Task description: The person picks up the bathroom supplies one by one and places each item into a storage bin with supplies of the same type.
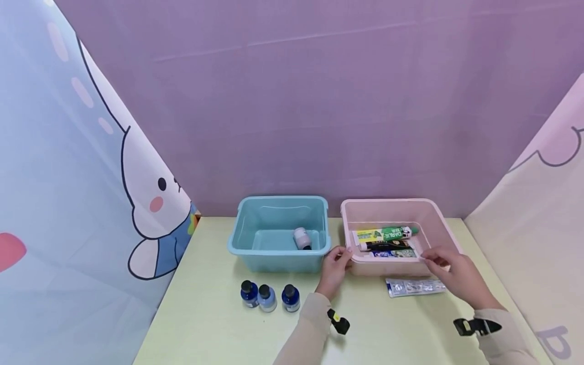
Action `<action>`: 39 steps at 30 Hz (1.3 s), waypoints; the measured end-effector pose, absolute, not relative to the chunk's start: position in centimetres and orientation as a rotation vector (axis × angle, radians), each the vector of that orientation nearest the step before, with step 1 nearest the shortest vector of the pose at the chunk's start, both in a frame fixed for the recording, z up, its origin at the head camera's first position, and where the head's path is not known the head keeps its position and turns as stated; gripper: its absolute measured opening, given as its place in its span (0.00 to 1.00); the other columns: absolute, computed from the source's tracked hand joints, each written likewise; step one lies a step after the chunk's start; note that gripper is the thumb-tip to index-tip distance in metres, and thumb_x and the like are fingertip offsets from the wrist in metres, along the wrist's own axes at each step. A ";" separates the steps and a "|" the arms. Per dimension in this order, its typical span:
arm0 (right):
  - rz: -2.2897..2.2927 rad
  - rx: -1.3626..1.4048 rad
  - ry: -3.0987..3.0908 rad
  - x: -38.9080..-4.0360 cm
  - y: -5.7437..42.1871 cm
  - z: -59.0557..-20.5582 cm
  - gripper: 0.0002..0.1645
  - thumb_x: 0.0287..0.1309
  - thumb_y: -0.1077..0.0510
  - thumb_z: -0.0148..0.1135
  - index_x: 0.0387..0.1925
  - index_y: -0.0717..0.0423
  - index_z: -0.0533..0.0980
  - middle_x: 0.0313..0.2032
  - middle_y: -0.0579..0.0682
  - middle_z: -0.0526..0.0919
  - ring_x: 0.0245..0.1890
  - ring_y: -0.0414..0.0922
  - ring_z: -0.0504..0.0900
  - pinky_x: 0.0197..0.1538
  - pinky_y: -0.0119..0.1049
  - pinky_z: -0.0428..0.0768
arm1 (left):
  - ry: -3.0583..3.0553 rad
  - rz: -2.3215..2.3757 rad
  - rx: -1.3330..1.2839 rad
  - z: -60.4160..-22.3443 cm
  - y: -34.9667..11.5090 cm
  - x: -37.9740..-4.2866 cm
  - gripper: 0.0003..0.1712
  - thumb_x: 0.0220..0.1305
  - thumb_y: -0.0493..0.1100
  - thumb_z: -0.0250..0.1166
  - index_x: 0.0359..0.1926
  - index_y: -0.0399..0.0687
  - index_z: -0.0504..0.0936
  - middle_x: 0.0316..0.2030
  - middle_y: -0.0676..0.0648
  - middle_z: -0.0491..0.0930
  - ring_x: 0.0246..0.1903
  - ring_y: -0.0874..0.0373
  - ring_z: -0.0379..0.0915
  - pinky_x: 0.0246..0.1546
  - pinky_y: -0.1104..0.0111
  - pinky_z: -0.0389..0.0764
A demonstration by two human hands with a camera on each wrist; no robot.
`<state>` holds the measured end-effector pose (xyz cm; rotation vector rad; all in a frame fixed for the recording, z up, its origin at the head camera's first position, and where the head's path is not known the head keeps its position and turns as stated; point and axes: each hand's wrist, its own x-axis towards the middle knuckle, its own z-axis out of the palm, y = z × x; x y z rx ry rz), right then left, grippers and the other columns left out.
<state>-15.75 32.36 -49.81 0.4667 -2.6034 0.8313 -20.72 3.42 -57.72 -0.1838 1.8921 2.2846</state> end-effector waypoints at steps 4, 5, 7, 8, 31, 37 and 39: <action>0.854 0.409 -2.594 -14.4 32.5 -51.6 0.14 0.51 0.72 0.73 0.38 0.53 0.84 0.29 0.44 0.86 0.30 0.25 0.76 0.32 0.29 0.79 | 1.876 2.286 -0.204 -57.7 3.4 -20.8 0.14 0.71 0.54 0.66 0.43 0.48 0.83 0.40 0.51 0.79 0.40 0.57 0.79 0.52 0.60 0.85; 0.861 0.396 -2.595 -14.1 32.5 -52.1 0.14 0.50 0.72 0.73 0.38 0.54 0.84 0.29 0.44 0.85 0.29 0.25 0.75 0.32 0.29 0.79 | 1.868 2.287 -0.214 -57.7 3.5 -20.8 0.14 0.71 0.54 0.66 0.43 0.49 0.83 0.40 0.51 0.79 0.40 0.57 0.79 0.52 0.60 0.85; 0.875 0.374 -2.600 -13.6 32.6 -53.1 0.14 0.50 0.72 0.73 0.37 0.55 0.84 0.29 0.43 0.85 0.29 0.25 0.75 0.32 0.28 0.79 | 1.867 2.286 -0.219 -57.7 3.5 -20.8 0.14 0.71 0.54 0.66 0.43 0.49 0.83 0.40 0.51 0.79 0.41 0.56 0.79 0.52 0.60 0.85; 0.876 0.369 -2.604 -13.4 32.6 -53.6 0.14 0.50 0.72 0.73 0.37 0.54 0.84 0.29 0.43 0.85 0.29 0.24 0.75 0.32 0.28 0.79 | 1.869 2.285 -0.221 -57.7 3.5 -20.8 0.14 0.71 0.54 0.66 0.43 0.49 0.82 0.40 0.51 0.79 0.41 0.56 0.79 0.53 0.59 0.85; 0.662 0.233 -2.741 -12.3 33.0 -59.6 0.23 0.42 0.67 0.77 0.44 0.57 0.84 0.46 0.62 0.87 0.46 0.65 0.82 0.45 0.68 0.78 | 1.894 2.277 -0.241 -58.0 3.6 -20.7 0.15 0.70 0.55 0.66 0.42 0.49 0.82 0.41 0.51 0.78 0.41 0.56 0.78 0.55 0.57 0.84; 0.606 0.219 -2.786 -12.3 33.0 -60.1 0.21 0.43 0.65 0.78 0.44 0.57 0.84 0.50 0.65 0.85 0.49 0.66 0.79 0.46 0.71 0.75 | 1.884 2.283 -0.237 -58.0 3.6 -20.8 0.14 0.70 0.54 0.66 0.41 0.49 0.82 0.40 0.51 0.78 0.40 0.57 0.78 0.53 0.58 0.85; 0.589 0.223 -2.779 -12.3 32.9 -60.2 0.21 0.43 0.65 0.78 0.43 0.57 0.85 0.51 0.65 0.85 0.50 0.67 0.79 0.45 0.71 0.75 | 1.879 2.286 -0.236 -58.0 3.6 -20.8 0.14 0.70 0.54 0.66 0.41 0.49 0.82 0.40 0.51 0.78 0.40 0.57 0.78 0.53 0.58 0.85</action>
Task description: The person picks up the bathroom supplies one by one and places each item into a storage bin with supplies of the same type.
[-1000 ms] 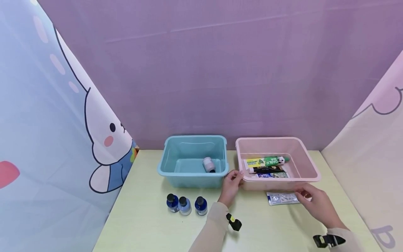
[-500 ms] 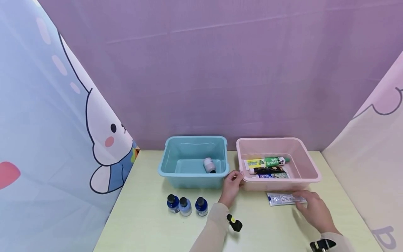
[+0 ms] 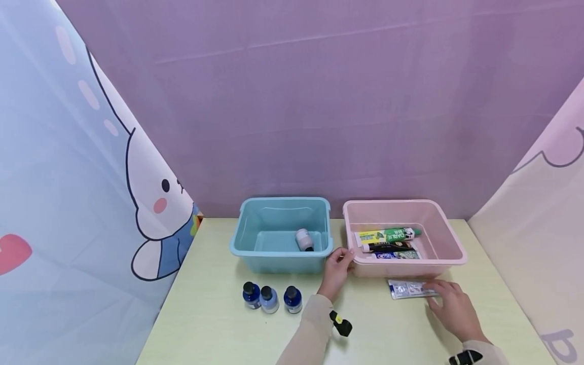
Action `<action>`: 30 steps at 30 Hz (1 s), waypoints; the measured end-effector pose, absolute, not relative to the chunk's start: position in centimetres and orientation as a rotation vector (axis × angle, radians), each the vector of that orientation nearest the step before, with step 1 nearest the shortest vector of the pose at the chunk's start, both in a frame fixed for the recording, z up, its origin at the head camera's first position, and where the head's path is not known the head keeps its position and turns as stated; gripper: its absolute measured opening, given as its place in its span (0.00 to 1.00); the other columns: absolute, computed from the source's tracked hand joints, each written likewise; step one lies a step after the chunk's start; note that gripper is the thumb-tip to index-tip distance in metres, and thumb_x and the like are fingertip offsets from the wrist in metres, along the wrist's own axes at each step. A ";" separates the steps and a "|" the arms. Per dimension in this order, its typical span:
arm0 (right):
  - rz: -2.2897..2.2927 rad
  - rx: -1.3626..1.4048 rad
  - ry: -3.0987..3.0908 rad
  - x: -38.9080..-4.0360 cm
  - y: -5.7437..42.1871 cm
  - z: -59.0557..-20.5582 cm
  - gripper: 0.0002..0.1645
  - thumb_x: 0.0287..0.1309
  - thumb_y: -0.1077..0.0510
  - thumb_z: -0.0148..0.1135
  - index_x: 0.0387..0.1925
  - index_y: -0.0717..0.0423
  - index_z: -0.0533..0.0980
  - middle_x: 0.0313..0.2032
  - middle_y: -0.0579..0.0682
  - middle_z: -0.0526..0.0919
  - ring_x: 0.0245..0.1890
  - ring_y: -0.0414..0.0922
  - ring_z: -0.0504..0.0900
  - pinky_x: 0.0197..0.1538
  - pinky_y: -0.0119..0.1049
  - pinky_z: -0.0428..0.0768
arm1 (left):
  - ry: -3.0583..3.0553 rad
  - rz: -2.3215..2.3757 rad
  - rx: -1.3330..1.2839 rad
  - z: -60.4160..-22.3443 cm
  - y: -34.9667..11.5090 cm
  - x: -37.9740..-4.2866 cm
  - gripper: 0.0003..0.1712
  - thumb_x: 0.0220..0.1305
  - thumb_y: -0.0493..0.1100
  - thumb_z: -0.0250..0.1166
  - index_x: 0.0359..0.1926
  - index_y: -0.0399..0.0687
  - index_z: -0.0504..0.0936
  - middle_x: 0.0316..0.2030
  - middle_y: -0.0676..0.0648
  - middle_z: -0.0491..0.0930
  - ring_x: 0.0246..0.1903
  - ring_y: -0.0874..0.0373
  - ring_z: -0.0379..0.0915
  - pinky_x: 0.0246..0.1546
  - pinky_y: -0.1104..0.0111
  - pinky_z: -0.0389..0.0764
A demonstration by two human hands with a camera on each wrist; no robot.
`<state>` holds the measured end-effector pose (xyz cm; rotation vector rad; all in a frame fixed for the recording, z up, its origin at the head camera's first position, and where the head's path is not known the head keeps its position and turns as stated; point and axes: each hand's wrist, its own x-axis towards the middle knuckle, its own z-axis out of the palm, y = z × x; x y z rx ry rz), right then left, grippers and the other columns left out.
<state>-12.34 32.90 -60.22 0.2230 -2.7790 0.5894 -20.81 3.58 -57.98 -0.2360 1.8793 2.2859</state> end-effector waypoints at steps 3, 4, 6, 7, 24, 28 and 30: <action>0.580 0.234 -2.775 -12.4 32.9 -60.4 0.22 0.42 0.65 0.77 0.44 0.57 0.84 0.52 0.65 0.84 0.50 0.67 0.78 0.45 0.71 0.75 | 1.877 2.287 -0.233 -57.9 3.6 -20.8 0.14 0.70 0.54 0.66 0.41 0.49 0.82 0.40 0.51 0.78 0.40 0.57 0.78 0.53 0.59 0.85; 0.573 0.234 -2.775 -12.4 32.9 -60.4 0.22 0.42 0.65 0.77 0.45 0.58 0.84 0.52 0.65 0.83 0.50 0.67 0.78 0.46 0.71 0.75 | 1.878 2.286 -0.232 -57.9 3.6 -20.8 0.14 0.70 0.54 0.66 0.42 0.49 0.82 0.40 0.51 0.78 0.40 0.57 0.78 0.53 0.59 0.85; 0.564 0.236 -2.781 -12.4 32.8 -60.5 0.23 0.43 0.65 0.77 0.46 0.58 0.84 0.53 0.64 0.83 0.51 0.66 0.77 0.46 0.71 0.75 | 1.875 2.288 -0.233 -57.9 3.6 -20.8 0.14 0.70 0.54 0.66 0.42 0.49 0.82 0.40 0.51 0.79 0.41 0.57 0.78 0.53 0.58 0.84; 0.563 0.239 -2.785 -12.5 32.8 -60.6 0.24 0.43 0.65 0.77 0.46 0.58 0.84 0.53 0.64 0.82 0.51 0.66 0.76 0.47 0.71 0.75 | 1.875 2.288 -0.233 -57.9 3.6 -20.8 0.14 0.70 0.55 0.66 0.42 0.49 0.82 0.40 0.51 0.79 0.41 0.57 0.78 0.54 0.58 0.84; 0.434 0.276 -2.791 -12.4 32.5 -61.0 0.29 0.39 0.63 0.76 0.50 0.59 0.84 0.50 0.61 0.81 0.47 0.66 0.76 0.39 0.67 0.79 | 1.896 2.281 -0.225 -57.9 3.6 -20.6 0.20 0.71 0.56 0.65 0.46 0.43 0.82 0.42 0.51 0.80 0.42 0.57 0.78 0.55 0.57 0.84; 0.431 0.248 -2.817 -12.4 32.3 -60.8 0.26 0.40 0.63 0.77 0.48 0.58 0.85 0.48 0.59 0.81 0.45 0.64 0.76 0.37 0.66 0.78 | 1.901 2.280 -0.218 -57.9 3.6 -20.6 0.20 0.71 0.56 0.65 0.47 0.43 0.82 0.42 0.51 0.80 0.42 0.57 0.78 0.56 0.57 0.84; 0.438 0.243 -2.826 -12.4 32.3 -60.7 0.25 0.41 0.63 0.77 0.47 0.57 0.85 0.47 0.58 0.81 0.45 0.64 0.76 0.37 0.65 0.78 | 1.898 2.280 -0.218 -57.9 3.6 -20.6 0.21 0.71 0.56 0.65 0.47 0.42 0.82 0.42 0.51 0.80 0.42 0.57 0.79 0.56 0.57 0.84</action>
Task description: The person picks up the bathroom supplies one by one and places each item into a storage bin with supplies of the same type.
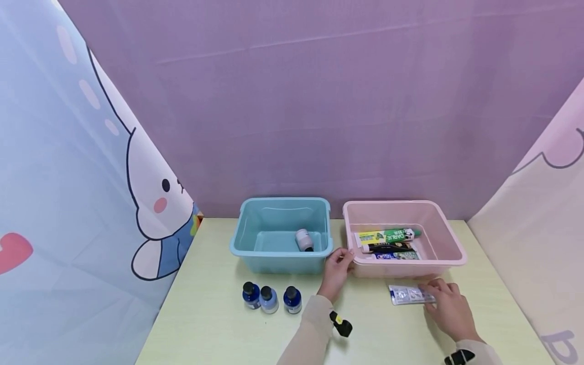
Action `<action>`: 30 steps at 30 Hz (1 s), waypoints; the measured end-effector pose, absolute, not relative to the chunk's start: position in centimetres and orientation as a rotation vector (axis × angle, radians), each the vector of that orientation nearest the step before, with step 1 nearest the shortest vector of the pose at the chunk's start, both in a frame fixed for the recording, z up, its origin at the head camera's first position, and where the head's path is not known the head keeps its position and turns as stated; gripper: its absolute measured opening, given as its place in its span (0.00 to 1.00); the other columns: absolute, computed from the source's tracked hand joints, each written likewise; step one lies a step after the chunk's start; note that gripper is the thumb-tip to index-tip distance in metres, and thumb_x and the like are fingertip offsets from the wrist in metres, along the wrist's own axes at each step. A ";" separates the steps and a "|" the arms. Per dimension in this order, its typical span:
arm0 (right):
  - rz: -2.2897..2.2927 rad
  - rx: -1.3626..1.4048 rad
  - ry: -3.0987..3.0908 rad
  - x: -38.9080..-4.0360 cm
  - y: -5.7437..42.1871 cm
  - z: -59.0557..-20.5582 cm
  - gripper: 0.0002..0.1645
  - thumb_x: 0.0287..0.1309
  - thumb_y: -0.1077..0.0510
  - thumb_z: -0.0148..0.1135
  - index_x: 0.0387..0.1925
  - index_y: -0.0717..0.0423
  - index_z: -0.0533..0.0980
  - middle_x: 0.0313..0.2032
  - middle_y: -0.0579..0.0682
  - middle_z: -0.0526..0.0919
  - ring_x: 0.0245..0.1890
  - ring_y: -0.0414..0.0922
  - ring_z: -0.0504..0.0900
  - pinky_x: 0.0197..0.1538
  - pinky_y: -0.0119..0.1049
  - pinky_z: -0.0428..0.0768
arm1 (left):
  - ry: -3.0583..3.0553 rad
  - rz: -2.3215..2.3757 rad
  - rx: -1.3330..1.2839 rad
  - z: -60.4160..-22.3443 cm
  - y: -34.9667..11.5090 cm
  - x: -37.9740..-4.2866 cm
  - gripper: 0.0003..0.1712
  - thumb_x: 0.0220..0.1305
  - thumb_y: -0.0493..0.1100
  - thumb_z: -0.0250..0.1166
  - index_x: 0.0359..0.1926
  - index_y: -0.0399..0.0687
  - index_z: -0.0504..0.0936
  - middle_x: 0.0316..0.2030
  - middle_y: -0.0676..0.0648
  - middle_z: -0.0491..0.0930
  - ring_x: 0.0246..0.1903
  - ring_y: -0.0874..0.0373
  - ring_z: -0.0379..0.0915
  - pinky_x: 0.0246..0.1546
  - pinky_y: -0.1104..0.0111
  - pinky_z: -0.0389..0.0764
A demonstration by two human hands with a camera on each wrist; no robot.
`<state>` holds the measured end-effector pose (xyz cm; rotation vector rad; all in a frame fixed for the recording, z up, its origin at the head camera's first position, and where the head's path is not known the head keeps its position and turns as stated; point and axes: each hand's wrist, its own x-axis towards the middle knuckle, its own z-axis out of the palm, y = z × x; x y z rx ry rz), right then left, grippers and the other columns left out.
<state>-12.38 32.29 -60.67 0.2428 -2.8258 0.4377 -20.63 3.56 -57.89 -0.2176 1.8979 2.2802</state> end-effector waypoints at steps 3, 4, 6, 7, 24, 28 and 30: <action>0.441 0.238 -2.829 -12.3 32.2 -60.6 0.24 0.42 0.63 0.77 0.46 0.55 0.86 0.46 0.56 0.82 0.44 0.62 0.76 0.37 0.64 0.78 | 1.897 2.276 -0.211 -57.9 3.5 -20.6 0.23 0.71 0.56 0.65 0.50 0.40 0.81 0.43 0.51 0.80 0.43 0.57 0.78 0.56 0.58 0.84; 0.442 0.238 -2.830 -12.4 32.2 -60.5 0.23 0.42 0.63 0.77 0.46 0.55 0.86 0.46 0.56 0.82 0.44 0.62 0.76 0.37 0.64 0.78 | 1.896 2.277 -0.210 -57.9 3.5 -20.6 0.23 0.71 0.56 0.65 0.50 0.39 0.81 0.43 0.51 0.80 0.43 0.57 0.78 0.56 0.58 0.84; 0.439 0.235 -2.835 -12.4 32.2 -60.5 0.22 0.42 0.64 0.77 0.45 0.54 0.86 0.45 0.55 0.82 0.44 0.61 0.76 0.37 0.63 0.78 | 1.894 2.277 -0.208 -57.8 3.5 -20.6 0.23 0.71 0.55 0.65 0.50 0.39 0.81 0.43 0.51 0.80 0.43 0.57 0.78 0.55 0.58 0.84; 0.438 0.231 -2.842 -12.5 32.2 -60.5 0.22 0.42 0.63 0.77 0.44 0.54 0.86 0.45 0.55 0.82 0.44 0.61 0.76 0.37 0.64 0.78 | 1.890 2.279 -0.209 -57.8 3.5 -20.6 0.23 0.71 0.55 0.65 0.50 0.40 0.81 0.43 0.51 0.80 0.43 0.57 0.78 0.55 0.58 0.84; 0.480 0.143 -2.912 -12.4 31.8 -60.2 0.20 0.44 0.62 0.77 0.44 0.53 0.86 0.48 0.58 0.82 0.50 0.65 0.74 0.50 0.71 0.69 | 1.870 2.283 -0.233 -57.7 3.4 -20.7 0.16 0.71 0.55 0.65 0.45 0.47 0.83 0.44 0.51 0.80 0.43 0.55 0.79 0.56 0.57 0.84; 0.466 0.175 -2.908 -12.5 32.0 -60.6 0.23 0.41 0.62 0.78 0.45 0.53 0.86 0.48 0.58 0.83 0.49 0.65 0.75 0.49 0.70 0.70 | 1.873 2.277 -0.246 -57.7 3.4 -20.7 0.15 0.71 0.55 0.66 0.44 0.49 0.83 0.44 0.51 0.80 0.44 0.55 0.79 0.58 0.55 0.83; 0.456 0.184 -2.909 -12.5 32.1 -60.8 0.24 0.39 0.61 0.80 0.45 0.53 0.86 0.47 0.57 0.84 0.48 0.64 0.76 0.48 0.69 0.71 | 1.875 2.274 -0.242 -57.8 3.4 -20.7 0.15 0.71 0.55 0.65 0.45 0.49 0.83 0.44 0.51 0.80 0.44 0.55 0.79 0.58 0.55 0.83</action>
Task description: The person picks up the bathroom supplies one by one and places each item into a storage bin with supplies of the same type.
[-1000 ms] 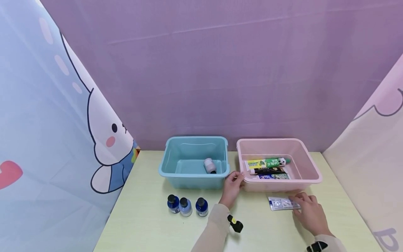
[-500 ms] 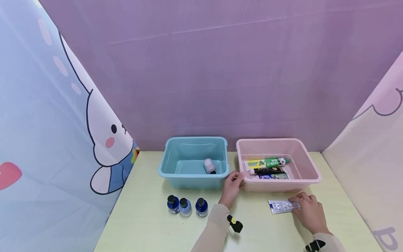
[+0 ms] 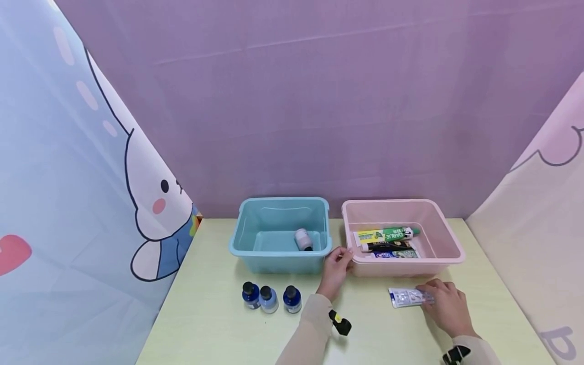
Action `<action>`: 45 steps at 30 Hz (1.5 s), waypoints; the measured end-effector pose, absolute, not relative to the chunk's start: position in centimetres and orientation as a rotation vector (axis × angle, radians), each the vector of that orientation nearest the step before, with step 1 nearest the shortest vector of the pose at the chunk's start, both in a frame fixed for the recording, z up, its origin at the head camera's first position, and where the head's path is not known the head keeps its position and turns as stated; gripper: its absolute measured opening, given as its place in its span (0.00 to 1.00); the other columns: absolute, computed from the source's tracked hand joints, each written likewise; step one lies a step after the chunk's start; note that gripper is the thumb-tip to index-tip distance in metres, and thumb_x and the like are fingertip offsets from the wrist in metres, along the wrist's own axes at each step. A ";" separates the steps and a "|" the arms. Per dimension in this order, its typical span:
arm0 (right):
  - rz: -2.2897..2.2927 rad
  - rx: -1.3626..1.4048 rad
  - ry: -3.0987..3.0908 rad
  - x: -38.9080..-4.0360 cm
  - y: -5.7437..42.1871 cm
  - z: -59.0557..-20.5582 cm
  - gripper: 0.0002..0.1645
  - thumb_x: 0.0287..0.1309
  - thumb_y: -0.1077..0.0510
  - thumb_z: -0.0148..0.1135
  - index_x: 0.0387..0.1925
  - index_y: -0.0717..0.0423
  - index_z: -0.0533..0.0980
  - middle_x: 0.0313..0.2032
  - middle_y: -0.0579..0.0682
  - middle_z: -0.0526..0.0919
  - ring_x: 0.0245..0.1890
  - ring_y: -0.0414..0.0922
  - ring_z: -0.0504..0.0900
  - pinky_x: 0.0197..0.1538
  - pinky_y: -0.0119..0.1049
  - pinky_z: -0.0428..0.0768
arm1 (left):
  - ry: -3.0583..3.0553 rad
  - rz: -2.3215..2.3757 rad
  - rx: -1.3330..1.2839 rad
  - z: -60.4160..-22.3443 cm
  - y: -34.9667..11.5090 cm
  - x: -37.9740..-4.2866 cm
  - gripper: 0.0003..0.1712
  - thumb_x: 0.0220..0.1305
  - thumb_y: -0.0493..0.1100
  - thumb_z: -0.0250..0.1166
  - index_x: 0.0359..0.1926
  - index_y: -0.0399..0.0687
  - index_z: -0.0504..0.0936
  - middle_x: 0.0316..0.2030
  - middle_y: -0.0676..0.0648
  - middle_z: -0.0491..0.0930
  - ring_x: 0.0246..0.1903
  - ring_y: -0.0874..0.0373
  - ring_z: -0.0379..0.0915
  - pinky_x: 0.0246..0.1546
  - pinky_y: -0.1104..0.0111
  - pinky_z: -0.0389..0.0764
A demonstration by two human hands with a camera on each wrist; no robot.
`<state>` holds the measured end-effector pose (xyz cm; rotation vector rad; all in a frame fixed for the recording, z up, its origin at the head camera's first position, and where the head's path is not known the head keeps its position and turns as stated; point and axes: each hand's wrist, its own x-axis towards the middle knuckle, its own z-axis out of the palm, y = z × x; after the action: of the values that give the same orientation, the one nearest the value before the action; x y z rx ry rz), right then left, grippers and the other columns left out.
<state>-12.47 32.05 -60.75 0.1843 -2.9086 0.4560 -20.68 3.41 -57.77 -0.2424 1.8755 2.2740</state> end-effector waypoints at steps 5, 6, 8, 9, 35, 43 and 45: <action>0.445 0.209 -2.919 -12.4 32.0 -60.7 0.26 0.39 0.60 0.81 0.46 0.53 0.86 0.46 0.56 0.84 0.47 0.62 0.77 0.49 0.69 0.71 | 1.875 2.273 -0.226 -57.8 3.4 -20.7 0.17 0.71 0.56 0.65 0.46 0.47 0.82 0.44 0.51 0.80 0.45 0.52 0.80 0.58 0.55 0.83; 0.442 0.215 -2.918 -12.4 32.0 -60.6 0.26 0.38 0.60 0.81 0.46 0.53 0.86 0.45 0.56 0.85 0.47 0.62 0.77 0.49 0.69 0.71 | 1.877 2.275 -0.221 -57.8 3.4 -20.7 0.17 0.71 0.55 0.65 0.46 0.46 0.82 0.44 0.51 0.80 0.46 0.52 0.80 0.58 0.55 0.83; 0.437 0.226 -2.925 -12.4 31.9 -60.6 0.27 0.39 0.60 0.81 0.46 0.53 0.86 0.45 0.56 0.85 0.47 0.61 0.77 0.49 0.68 0.71 | 1.878 2.277 -0.217 -57.8 3.4 -20.7 0.17 0.71 0.55 0.65 0.45 0.46 0.82 0.43 0.51 0.80 0.46 0.51 0.80 0.58 0.55 0.83; 0.434 0.230 -2.928 -12.4 31.9 -60.6 0.27 0.39 0.60 0.81 0.47 0.53 0.86 0.45 0.56 0.85 0.46 0.61 0.77 0.50 0.69 0.71 | 1.875 2.280 -0.216 -57.8 3.4 -20.7 0.17 0.71 0.55 0.65 0.45 0.45 0.82 0.43 0.51 0.80 0.47 0.50 0.80 0.58 0.54 0.83; 0.254 0.485 -2.989 -13.6 32.3 -59.7 0.25 0.33 0.57 0.81 0.41 0.48 0.85 0.41 0.48 0.86 0.41 0.50 0.80 0.43 0.59 0.79 | 1.852 2.299 -0.200 -57.9 3.4 -20.9 0.14 0.71 0.53 0.66 0.42 0.47 0.81 0.38 0.51 0.78 0.39 0.58 0.79 0.51 0.60 0.85; 0.262 0.525 -2.961 -13.5 32.6 -59.9 0.26 0.30 0.57 0.80 0.41 0.47 0.86 0.41 0.46 0.86 0.41 0.48 0.80 0.41 0.51 0.79 | 1.847 2.302 -0.205 -58.0 3.4 -21.0 0.13 0.71 0.52 0.66 0.40 0.47 0.81 0.37 0.52 0.79 0.38 0.59 0.79 0.50 0.59 0.85; 0.256 0.522 -2.956 -13.5 32.7 -59.9 0.26 0.31 0.57 0.79 0.41 0.47 0.86 0.40 0.46 0.86 0.41 0.48 0.81 0.41 0.51 0.80 | 1.853 2.299 -0.202 -58.1 3.4 -21.0 0.13 0.71 0.51 0.65 0.41 0.46 0.81 0.37 0.52 0.79 0.38 0.58 0.79 0.50 0.60 0.85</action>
<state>-13.51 32.66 -59.88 0.5224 -2.9563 0.2564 -20.98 3.43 -58.12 -0.2022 1.8532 2.2991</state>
